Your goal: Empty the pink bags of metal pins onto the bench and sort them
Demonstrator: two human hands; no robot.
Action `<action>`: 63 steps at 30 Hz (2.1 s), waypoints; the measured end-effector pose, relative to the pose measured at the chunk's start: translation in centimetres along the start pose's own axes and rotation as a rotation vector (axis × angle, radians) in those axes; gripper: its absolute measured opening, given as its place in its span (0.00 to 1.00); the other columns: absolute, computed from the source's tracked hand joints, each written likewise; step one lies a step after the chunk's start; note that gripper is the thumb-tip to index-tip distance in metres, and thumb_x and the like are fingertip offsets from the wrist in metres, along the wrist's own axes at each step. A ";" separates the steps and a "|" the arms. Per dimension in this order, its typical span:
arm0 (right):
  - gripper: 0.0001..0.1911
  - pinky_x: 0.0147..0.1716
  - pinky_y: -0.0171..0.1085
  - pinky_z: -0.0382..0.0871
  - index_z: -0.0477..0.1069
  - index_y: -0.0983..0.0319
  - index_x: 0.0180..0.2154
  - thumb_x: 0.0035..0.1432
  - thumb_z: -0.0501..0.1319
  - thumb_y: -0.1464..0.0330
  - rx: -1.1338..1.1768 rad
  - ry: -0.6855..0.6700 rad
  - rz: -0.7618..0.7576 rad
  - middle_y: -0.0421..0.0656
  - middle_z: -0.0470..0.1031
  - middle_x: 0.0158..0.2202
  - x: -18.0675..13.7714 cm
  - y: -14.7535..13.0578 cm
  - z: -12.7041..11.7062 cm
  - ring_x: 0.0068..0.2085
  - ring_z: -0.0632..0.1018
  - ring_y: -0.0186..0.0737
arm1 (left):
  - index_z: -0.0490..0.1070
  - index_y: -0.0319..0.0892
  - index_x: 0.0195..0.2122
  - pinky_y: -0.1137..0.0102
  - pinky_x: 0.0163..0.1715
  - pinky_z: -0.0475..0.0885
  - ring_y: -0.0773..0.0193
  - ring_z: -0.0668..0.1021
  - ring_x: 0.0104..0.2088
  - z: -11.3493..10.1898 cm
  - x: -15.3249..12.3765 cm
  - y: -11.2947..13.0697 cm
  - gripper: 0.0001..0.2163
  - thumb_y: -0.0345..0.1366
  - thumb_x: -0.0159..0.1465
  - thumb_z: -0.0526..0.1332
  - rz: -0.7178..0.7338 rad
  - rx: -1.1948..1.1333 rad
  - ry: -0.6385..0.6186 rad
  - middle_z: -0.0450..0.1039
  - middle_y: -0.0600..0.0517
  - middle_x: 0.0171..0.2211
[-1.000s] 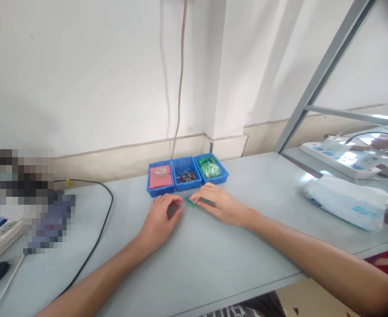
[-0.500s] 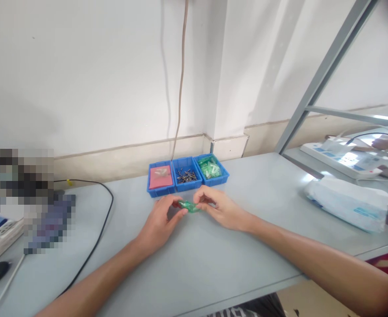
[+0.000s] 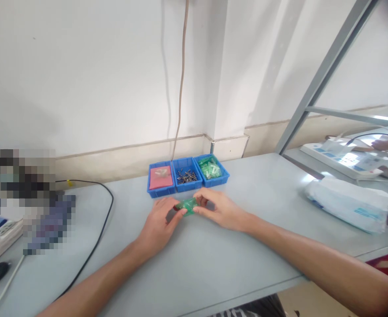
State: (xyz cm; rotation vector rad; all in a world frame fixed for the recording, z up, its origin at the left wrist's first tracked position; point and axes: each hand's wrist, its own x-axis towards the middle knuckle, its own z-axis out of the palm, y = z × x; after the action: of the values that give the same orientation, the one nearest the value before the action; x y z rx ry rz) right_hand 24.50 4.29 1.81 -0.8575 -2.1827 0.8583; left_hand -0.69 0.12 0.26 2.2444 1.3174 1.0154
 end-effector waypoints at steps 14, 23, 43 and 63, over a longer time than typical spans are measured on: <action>0.10 0.36 0.36 0.67 0.71 0.59 0.41 0.71 0.66 0.60 -0.035 0.032 -0.074 0.40 0.76 0.38 0.0 0.1 0.0 0.39 0.77 0.39 | 0.73 0.45 0.41 0.61 0.47 0.68 0.57 0.76 0.42 0.1 0.0 0.0 0.08 0.41 0.76 0.60 0.052 0.044 0.047 0.77 0.51 0.39; 0.08 0.39 0.36 0.65 0.71 0.59 0.41 0.76 0.60 0.64 -0.117 0.017 -0.163 0.40 0.74 0.37 -0.1 0.6 -0.1 0.38 0.74 0.38 | 0.74 0.47 0.46 0.61 0.50 0.69 0.56 0.77 0.46 0.1 -0.1 0.0 0.06 0.41 0.77 0.60 0.062 0.023 0.054 0.78 0.50 0.43; 0.08 0.35 0.35 0.66 0.72 0.59 0.41 0.74 0.64 0.62 -0.117 0.069 -0.187 0.40 0.73 0.37 -0.3 -0.8 -0.2 0.35 0.72 0.36 | 0.72 0.45 0.42 0.60 0.48 0.69 0.57 0.77 0.42 0.4 0.1 -0.3 0.07 0.40 0.77 0.60 0.166 0.033 -0.024 0.77 0.50 0.40; 0.11 0.34 0.36 0.65 0.70 0.58 0.43 0.76 0.59 0.58 -0.094 0.041 -0.088 0.38 0.73 0.33 -0.4 -0.3 -0.1 0.33 0.72 0.37 | 0.74 0.45 0.44 0.60 0.45 0.70 0.55 0.77 0.40 0.3 0.2 -0.1 0.10 0.43 0.78 0.57 0.112 0.079 -0.043 0.77 0.49 0.39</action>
State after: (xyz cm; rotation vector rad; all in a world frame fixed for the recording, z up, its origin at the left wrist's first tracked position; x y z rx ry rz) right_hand 24.72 3.84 1.92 -0.8097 -2.2219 0.6940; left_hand -0.47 0.34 0.10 2.4089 1.2475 0.9621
